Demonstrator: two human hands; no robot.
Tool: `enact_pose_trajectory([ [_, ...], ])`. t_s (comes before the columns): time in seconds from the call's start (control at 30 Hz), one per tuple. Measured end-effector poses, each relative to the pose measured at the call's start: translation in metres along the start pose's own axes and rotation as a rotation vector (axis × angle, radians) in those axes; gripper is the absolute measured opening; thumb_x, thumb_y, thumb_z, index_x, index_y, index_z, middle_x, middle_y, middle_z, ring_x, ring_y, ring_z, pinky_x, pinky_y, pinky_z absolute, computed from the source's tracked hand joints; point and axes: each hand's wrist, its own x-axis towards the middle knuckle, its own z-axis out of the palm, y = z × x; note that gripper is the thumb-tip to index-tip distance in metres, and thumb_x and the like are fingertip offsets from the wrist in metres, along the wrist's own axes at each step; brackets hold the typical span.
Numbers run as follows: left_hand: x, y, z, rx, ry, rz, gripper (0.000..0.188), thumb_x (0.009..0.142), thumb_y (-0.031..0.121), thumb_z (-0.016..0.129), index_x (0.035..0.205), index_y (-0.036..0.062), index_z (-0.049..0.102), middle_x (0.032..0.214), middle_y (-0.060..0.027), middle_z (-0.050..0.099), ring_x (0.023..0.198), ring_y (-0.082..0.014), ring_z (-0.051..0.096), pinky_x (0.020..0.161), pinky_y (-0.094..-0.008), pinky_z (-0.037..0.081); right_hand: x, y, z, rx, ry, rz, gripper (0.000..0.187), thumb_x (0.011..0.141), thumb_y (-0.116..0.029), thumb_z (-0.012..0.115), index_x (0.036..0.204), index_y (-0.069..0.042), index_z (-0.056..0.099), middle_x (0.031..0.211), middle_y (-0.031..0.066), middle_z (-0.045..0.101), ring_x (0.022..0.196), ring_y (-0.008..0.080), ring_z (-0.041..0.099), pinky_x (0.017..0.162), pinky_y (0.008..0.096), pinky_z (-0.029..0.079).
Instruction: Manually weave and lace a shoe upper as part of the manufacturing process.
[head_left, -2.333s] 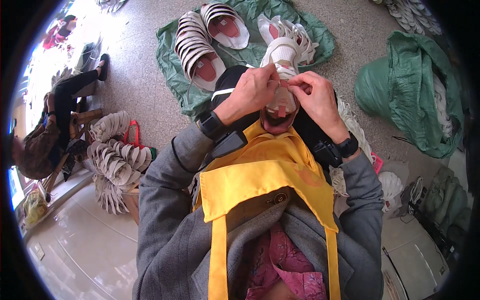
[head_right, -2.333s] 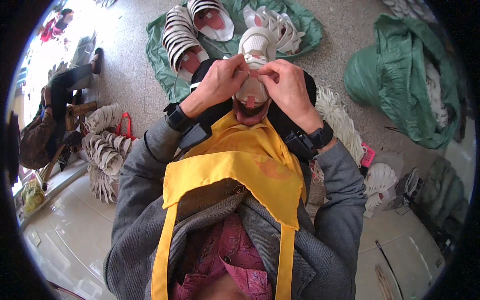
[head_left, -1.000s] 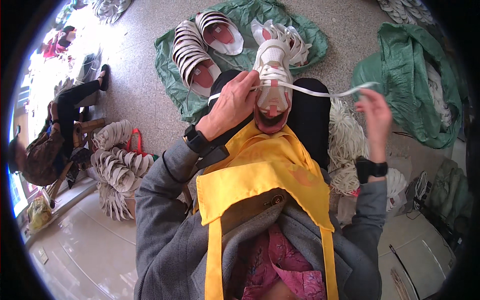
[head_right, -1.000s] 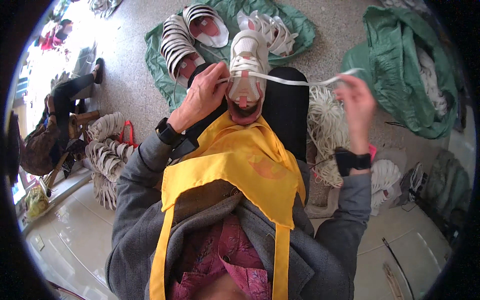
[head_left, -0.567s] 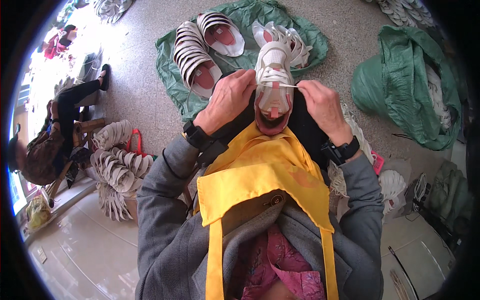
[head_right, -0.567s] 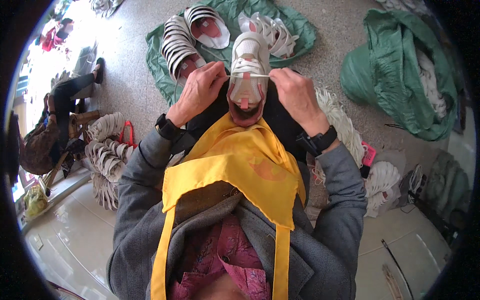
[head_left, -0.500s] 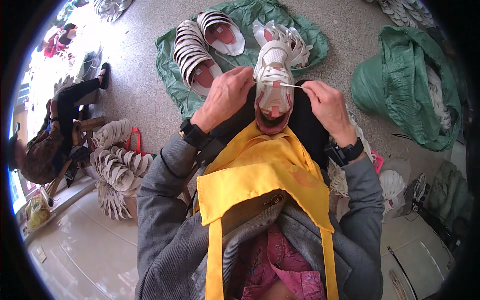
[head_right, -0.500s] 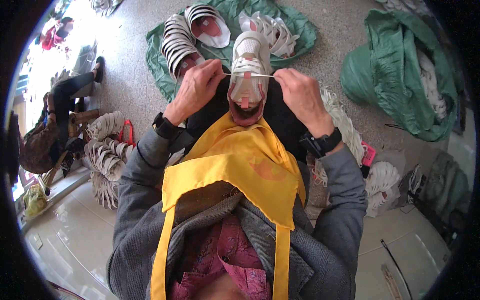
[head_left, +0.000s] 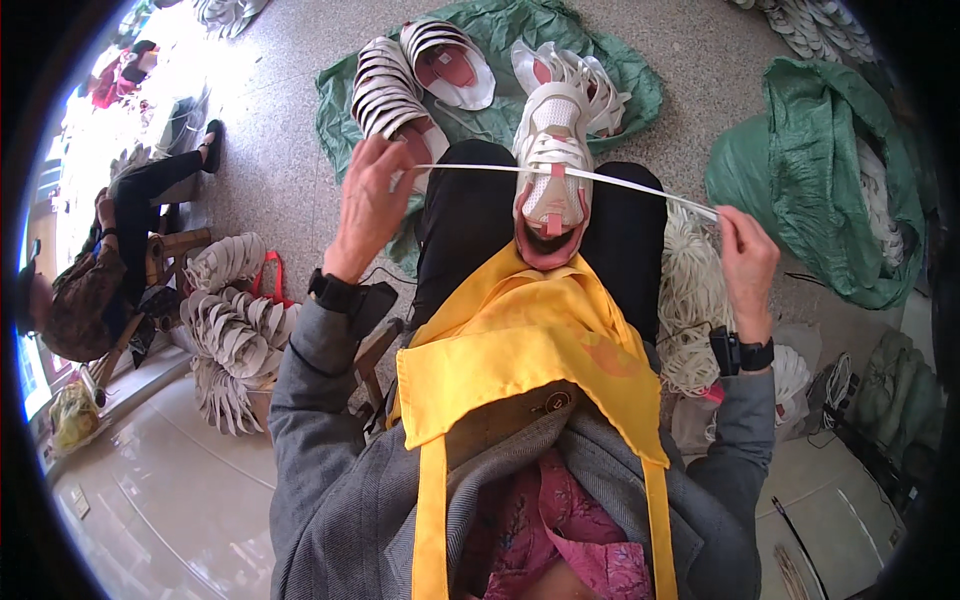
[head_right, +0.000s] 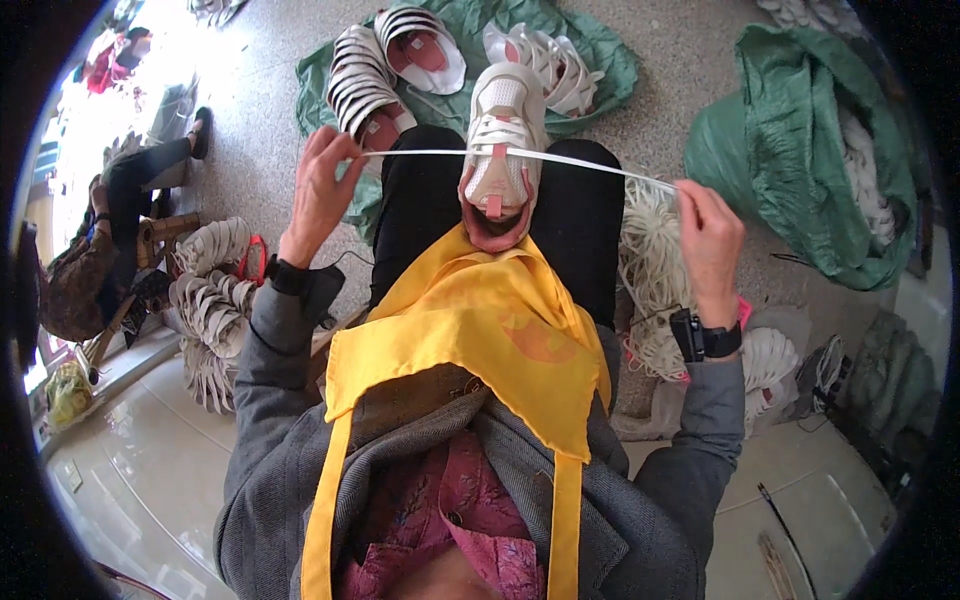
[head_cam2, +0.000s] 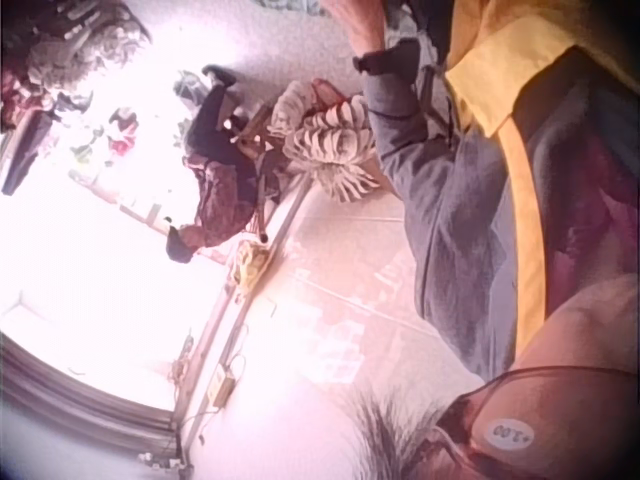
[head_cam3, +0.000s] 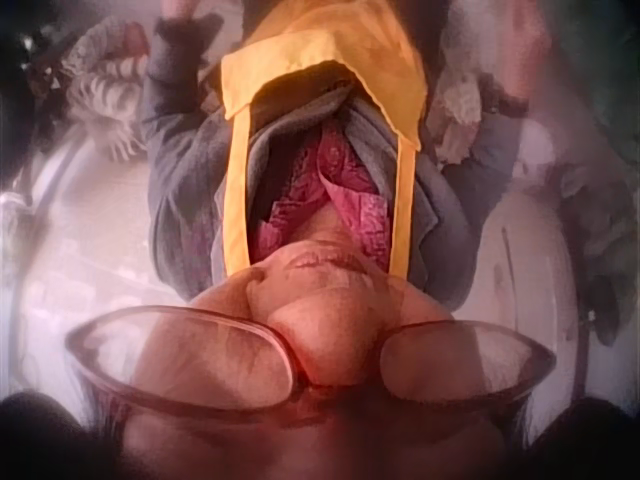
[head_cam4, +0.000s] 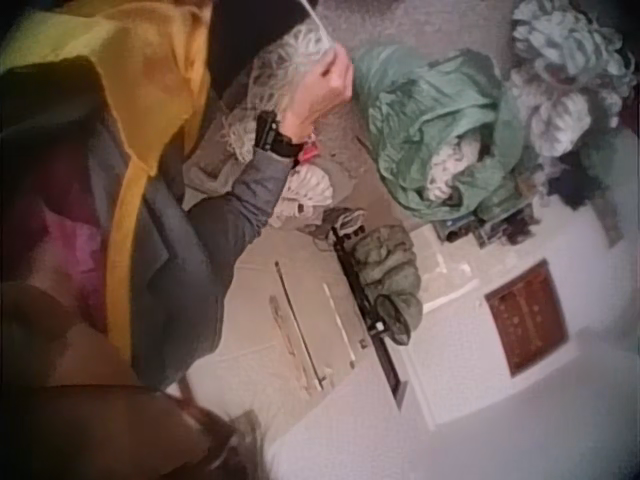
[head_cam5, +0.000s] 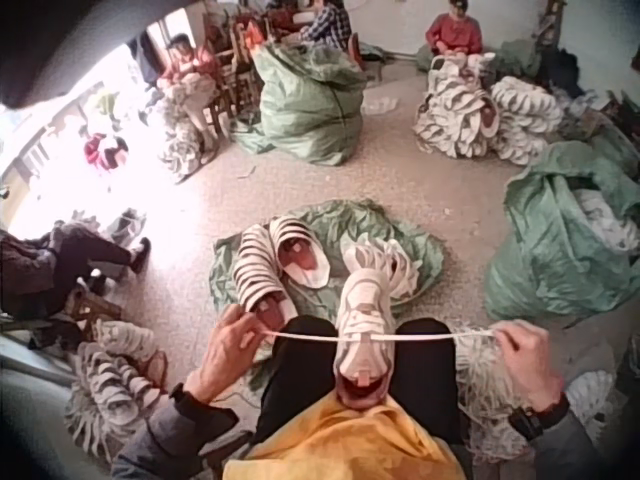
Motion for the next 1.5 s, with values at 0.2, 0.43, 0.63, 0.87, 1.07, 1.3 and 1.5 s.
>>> enact_pose_trajectory([
  [0.2, -0.023, -0.059, -0.034, -0.001, -0.029, -0.272, 0.012, 0.09, 0.007, 0.07, 0.091, 0.0, 0.06, 0.079, -0.0153, 0.065, 0.069, -0.029, 0.066, 0.065, -0.0391, 0.05, -0.02, 0.062, -0.027, -0.029, 0.065, 0.208, 0.016, 0.096, -0.007, 0.066, 0.109, -0.002, 0.075, 0.09, 0.012, 0.075, 0.072, 0.0177, 0.07, 0.065, 0.031, 0.053],
  [0.43, -0.058, -0.15, -0.072, 0.028, 0.064, -0.444, 0.011, 0.092, 0.01, 0.07, 0.093, 0.0023, 0.063, 0.068, -0.0056, 0.061, 0.063, -0.0109, 0.054, 0.06, -0.0306, 0.046, -0.035, 0.133, -0.043, 0.11, 0.061, 0.395, 0.02, 0.098, -0.007, 0.064, 0.112, -0.005, 0.077, 0.087, 0.0075, 0.075, 0.067, 0.0111, 0.068, 0.061, 0.0272, 0.056],
  [0.63, -0.059, -0.171, -0.093, 0.077, 0.054, -0.494, 0.015, 0.094, 0.013, 0.068, 0.091, 0.0015, 0.06, 0.069, -0.0007, 0.053, 0.066, -0.0082, 0.047, 0.06, -0.0284, 0.042, -0.033, 0.169, -0.05, 0.083, 0.026, 0.435, 0.021, 0.098, -0.006, 0.063, 0.114, -0.004, 0.076, 0.087, 0.0073, 0.074, 0.067, 0.0114, 0.068, 0.061, 0.0278, 0.057],
  [0.87, -0.045, -0.17, -0.104, 0.145, 0.008, -0.393, 0.011, 0.089, 0.01, 0.07, 0.092, 0.0011, 0.064, 0.071, -0.0097, 0.064, 0.065, -0.0185, 0.061, 0.063, -0.0346, 0.049, -0.023, 0.169, -0.047, 0.031, -0.087, 0.465, 0.014, 0.097, -0.012, 0.067, 0.1, -0.001, 0.074, 0.079, 0.0044, 0.071, 0.059, 0.0108, 0.065, 0.055, 0.0267, 0.053],
  [1.07, 0.009, -0.159, -0.099, 0.234, -0.056, -0.169, 0.009, 0.089, 0.008, 0.069, 0.091, 0.0008, 0.065, 0.076, -0.0152, 0.067, 0.068, -0.0262, 0.067, 0.064, -0.0381, 0.05, 0.01, 0.149, -0.024, 0.068, -0.429, 0.48, 0.018, 0.098, -0.016, 0.067, 0.091, 0.0, 0.071, 0.072, 0.003, 0.068, 0.056, 0.0098, 0.062, 0.051, 0.0264, 0.05],
  [1.3, 0.085, -0.104, -0.127, 0.256, 0.348, -0.227, 0.015, 0.094, 0.018, 0.067, 0.099, 0.0051, 0.073, 0.081, -0.0138, 0.074, 0.071, -0.0239, 0.072, 0.066, -0.0371, 0.054, 0.068, 0.095, -0.039, 0.937, -0.027, 0.464, 0.019, 0.101, -0.014, 0.064, 0.109, 0.002, 0.069, 0.095, 0.0064, 0.07, 0.078, 0.0096, 0.064, 0.071, 0.0235, 0.054],
  [1.5, 0.011, -0.051, -0.019, -0.398, -0.576, -0.327, 0.012, 0.092, 0.013, 0.065, 0.086, 0.0019, 0.067, 0.071, -0.0075, 0.067, 0.066, -0.0137, 0.065, 0.062, -0.0316, 0.052, 0.026, 0.019, 0.018, 1.107, -0.22, 0.591, 0.031, 0.1, -0.013, 0.066, 0.125, 0.006, 0.065, 0.106, 0.0106, 0.072, 0.089, 0.0124, 0.068, 0.084, 0.0257, 0.057],
])
